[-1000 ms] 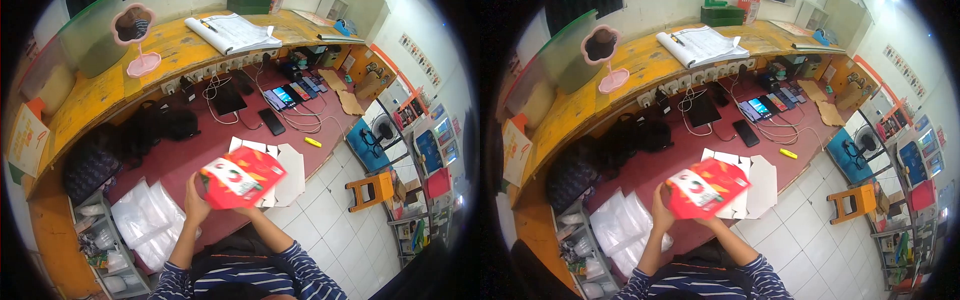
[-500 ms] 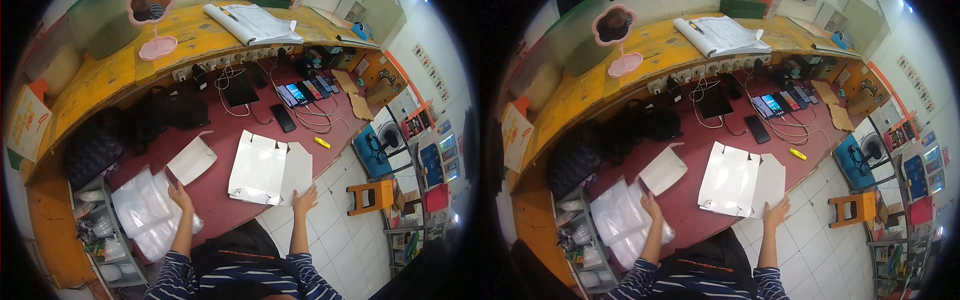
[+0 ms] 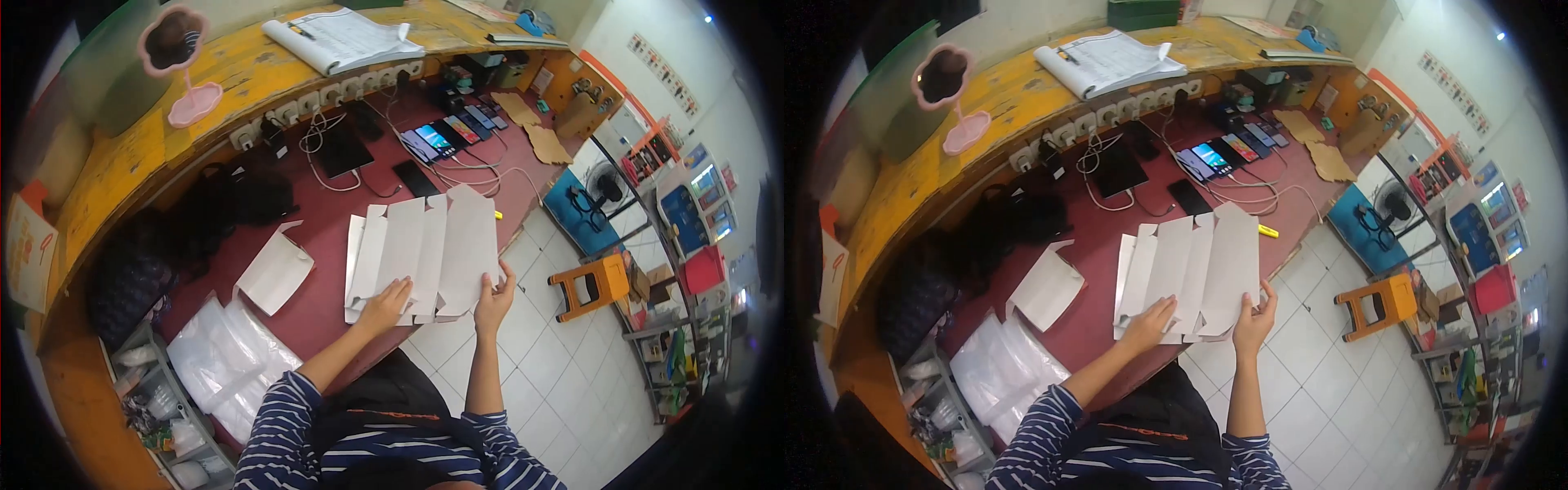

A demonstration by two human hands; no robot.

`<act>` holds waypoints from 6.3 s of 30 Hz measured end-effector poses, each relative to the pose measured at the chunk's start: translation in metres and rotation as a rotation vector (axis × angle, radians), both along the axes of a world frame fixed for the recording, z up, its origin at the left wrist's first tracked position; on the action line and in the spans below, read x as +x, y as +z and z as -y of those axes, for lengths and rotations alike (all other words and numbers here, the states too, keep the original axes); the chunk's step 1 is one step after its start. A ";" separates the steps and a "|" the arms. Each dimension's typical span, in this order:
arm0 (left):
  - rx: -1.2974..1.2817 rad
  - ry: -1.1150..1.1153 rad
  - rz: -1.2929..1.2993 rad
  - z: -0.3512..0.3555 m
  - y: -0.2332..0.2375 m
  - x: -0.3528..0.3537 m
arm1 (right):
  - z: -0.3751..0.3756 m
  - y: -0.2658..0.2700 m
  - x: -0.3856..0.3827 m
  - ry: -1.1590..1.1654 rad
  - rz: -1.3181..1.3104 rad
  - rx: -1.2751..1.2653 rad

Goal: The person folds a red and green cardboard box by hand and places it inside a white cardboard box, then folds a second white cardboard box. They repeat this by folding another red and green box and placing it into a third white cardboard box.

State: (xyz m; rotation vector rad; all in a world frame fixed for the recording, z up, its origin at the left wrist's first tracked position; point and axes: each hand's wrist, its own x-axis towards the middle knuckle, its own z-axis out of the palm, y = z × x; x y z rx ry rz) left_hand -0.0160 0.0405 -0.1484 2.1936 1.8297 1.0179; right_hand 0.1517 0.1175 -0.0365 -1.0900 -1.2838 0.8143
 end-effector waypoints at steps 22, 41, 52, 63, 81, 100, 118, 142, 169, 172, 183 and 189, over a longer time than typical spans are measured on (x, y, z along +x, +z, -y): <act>-0.274 0.120 0.408 -0.019 0.033 -0.028 | 0.088 -0.162 -0.034 0.681 0.887 -0.076; -0.036 -0.041 1.258 0.013 0.129 -0.002 | 0.038 0.040 0.008 0.691 -0.907 -0.800; 0.057 -0.058 1.536 0.023 0.134 0.036 | 0.066 0.030 -0.028 0.172 -0.442 -0.305; 0.090 0.026 1.066 0.028 0.117 0.027 | 0.073 0.032 -0.029 0.287 -0.744 -0.627; -0.019 -0.138 1.457 0.037 0.137 0.022 | 0.083 0.040 -0.032 0.357 -0.645 -0.535; -0.134 0.060 1.560 0.039 0.145 0.022 | 0.083 0.043 -0.038 0.247 -0.774 -0.141; -0.633 -0.152 1.445 0.035 0.132 -0.080 | 0.036 0.020 0.056 0.801 -0.434 -0.612; -0.092 0.047 1.229 0.047 0.141 -0.012 | 0.052 0.061 -0.010 0.406 -0.900 -0.508; 0.114 0.395 1.397 0.046 0.136 0.018 | 0.083 0.059 -0.069 0.357 -0.749 -0.288; 0.078 0.454 1.650 0.046 0.119 0.023 | 0.098 0.026 -0.085 0.489 -0.982 -0.360; -0.090 0.530 0.570 0.089 0.118 -0.046 | 0.076 -0.037 -0.093 0.793 0.439 0.164; -0.037 0.593 1.573 0.122 0.059 -0.081 | 0.110 -0.014 -0.148 0.899 1.077 0.390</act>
